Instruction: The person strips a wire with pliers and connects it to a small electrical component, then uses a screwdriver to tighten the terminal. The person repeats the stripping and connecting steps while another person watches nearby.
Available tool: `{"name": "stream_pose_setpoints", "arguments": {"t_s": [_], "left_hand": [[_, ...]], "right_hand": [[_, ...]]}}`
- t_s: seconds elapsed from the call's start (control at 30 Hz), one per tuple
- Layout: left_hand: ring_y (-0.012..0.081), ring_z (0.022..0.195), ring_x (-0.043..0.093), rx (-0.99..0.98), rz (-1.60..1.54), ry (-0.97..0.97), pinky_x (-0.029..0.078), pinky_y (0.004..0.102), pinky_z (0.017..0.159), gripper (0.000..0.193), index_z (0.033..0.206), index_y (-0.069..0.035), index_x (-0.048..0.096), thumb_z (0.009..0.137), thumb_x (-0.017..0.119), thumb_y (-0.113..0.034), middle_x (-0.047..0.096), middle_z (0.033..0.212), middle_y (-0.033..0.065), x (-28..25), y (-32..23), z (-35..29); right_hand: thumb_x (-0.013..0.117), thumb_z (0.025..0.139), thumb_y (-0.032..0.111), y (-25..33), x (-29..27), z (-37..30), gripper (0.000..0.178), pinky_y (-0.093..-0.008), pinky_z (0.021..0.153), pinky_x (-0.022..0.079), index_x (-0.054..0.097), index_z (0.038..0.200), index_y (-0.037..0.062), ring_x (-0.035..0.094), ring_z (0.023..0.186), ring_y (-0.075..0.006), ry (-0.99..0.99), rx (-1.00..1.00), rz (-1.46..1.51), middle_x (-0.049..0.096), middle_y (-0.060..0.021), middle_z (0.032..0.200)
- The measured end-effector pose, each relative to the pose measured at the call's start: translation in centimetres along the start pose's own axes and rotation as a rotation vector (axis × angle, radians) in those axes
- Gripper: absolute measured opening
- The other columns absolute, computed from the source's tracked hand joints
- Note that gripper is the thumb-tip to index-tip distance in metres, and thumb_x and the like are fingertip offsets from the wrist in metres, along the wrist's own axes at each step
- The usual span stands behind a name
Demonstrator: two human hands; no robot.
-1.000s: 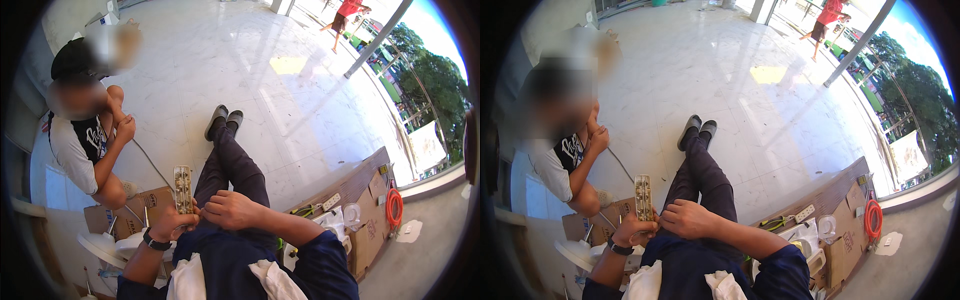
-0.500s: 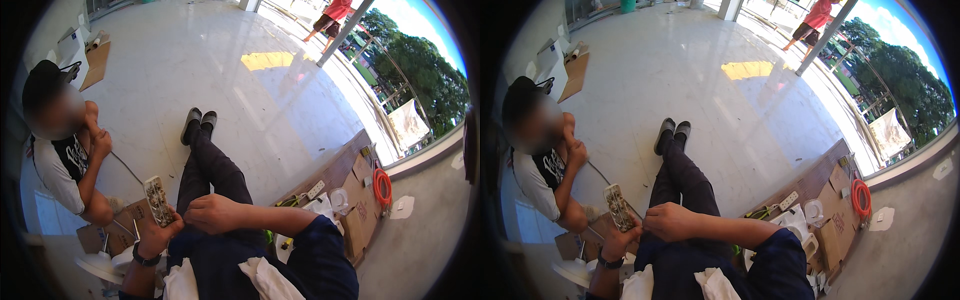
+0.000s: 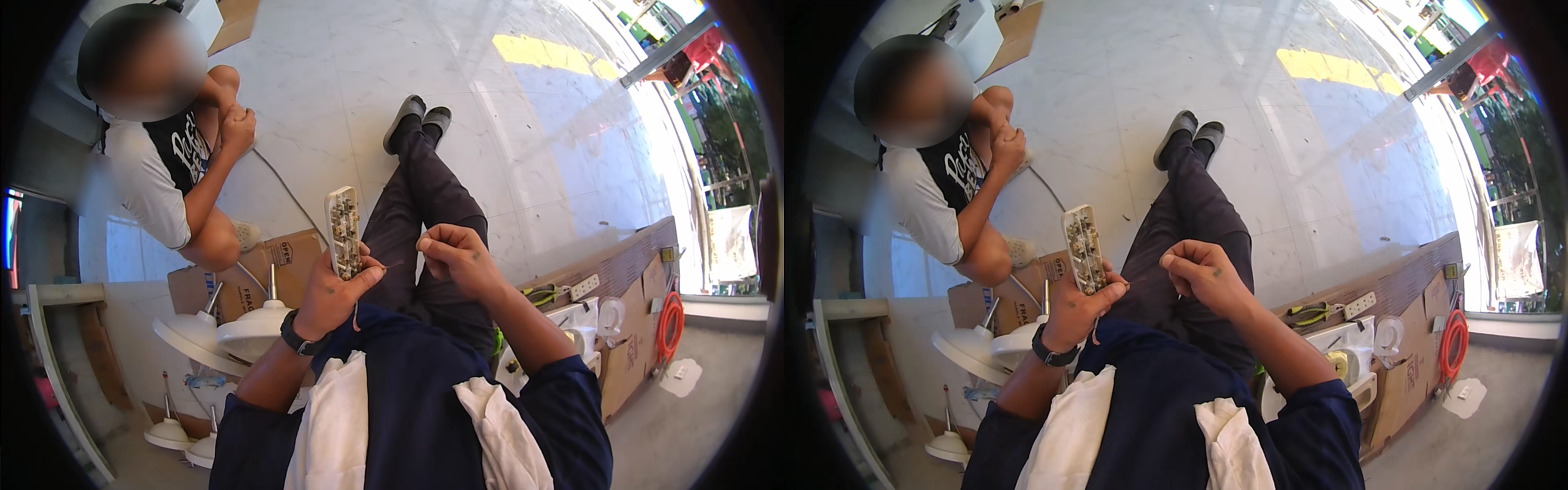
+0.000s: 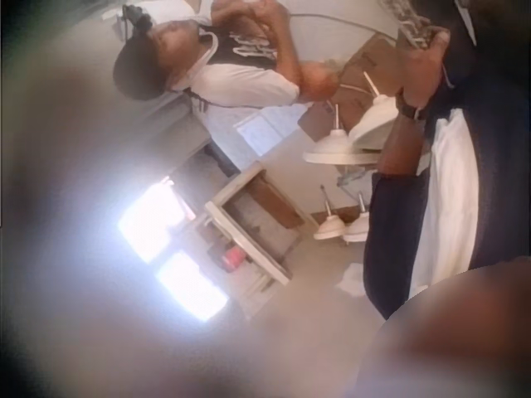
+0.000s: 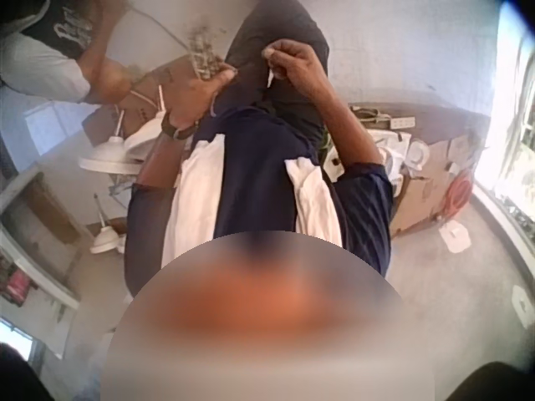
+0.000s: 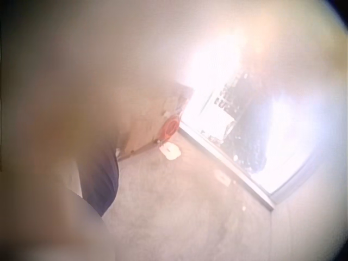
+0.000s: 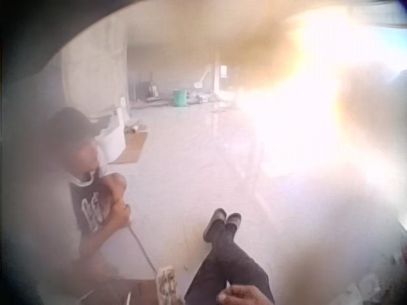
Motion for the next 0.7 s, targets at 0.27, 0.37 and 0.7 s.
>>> {"name": "stream_pose_setpoints", "arguments": {"t_s": [0.27, 0.37, 0.7], "left_hand": [[0.0046, 0.063, 0.055, 0.012, -0.142, -0.050, 0.044, 0.0208, 0.055, 0.029, 0.118, -0.002, 0.062, 0.093, 0.076, 0.000, 0.074, 0.095, 0.0080, 1.1, 1.1, 1.2], [0.0046, 0.064, 0.055, 0.053, -0.165, -0.075, 0.044, 0.0208, 0.055, 0.029, 0.119, -0.002, 0.061, 0.093, 0.075, 0.001, 0.074, 0.096, 0.0081, 1.9, 1.3, 1.9], [0.0055, 0.074, 0.063, 0.149, -0.137, -0.132, 0.051, 0.0218, 0.065, 0.018, 0.109, -0.002, 0.065, 0.095, 0.076, 0.000, 0.076, 0.098, 0.0059, 1.9, 0.2, 2.5]], "right_hand": [[0.075, 0.101, 0.041, -4.9, -22.3, -7.8, 0.048, -0.0339, 0.056, 0.057, 0.075, 0.098, -0.0073, 0.070, 0.059, -0.0216, -0.934, 0.211, -0.722, 0.072, -0.0131, 0.073], [0.074, 0.100, 0.049, -9.9, -27.9, -11.8, 0.064, -0.0424, 0.054, 0.063, 0.072, 0.105, -0.0149, 0.075, 0.061, -0.0329, -1.037, 0.595, -0.574, 0.074, -0.0232, 0.076], [0.075, 0.082, 0.024, -20.1, -29.2, -11.4, 0.041, -0.0489, 0.064, 0.066, 0.073, 0.106, -0.0092, 0.079, 0.082, -0.0381, -1.071, 0.744, -0.417, 0.075, -0.0244, 0.097]]}}
Point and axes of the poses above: each hand's wrist, its own z-axis towards the middle knuckle, its own x-axis out of the palm, y = z × x, the point moved 1 cm from there along z, towards the middle knuckle
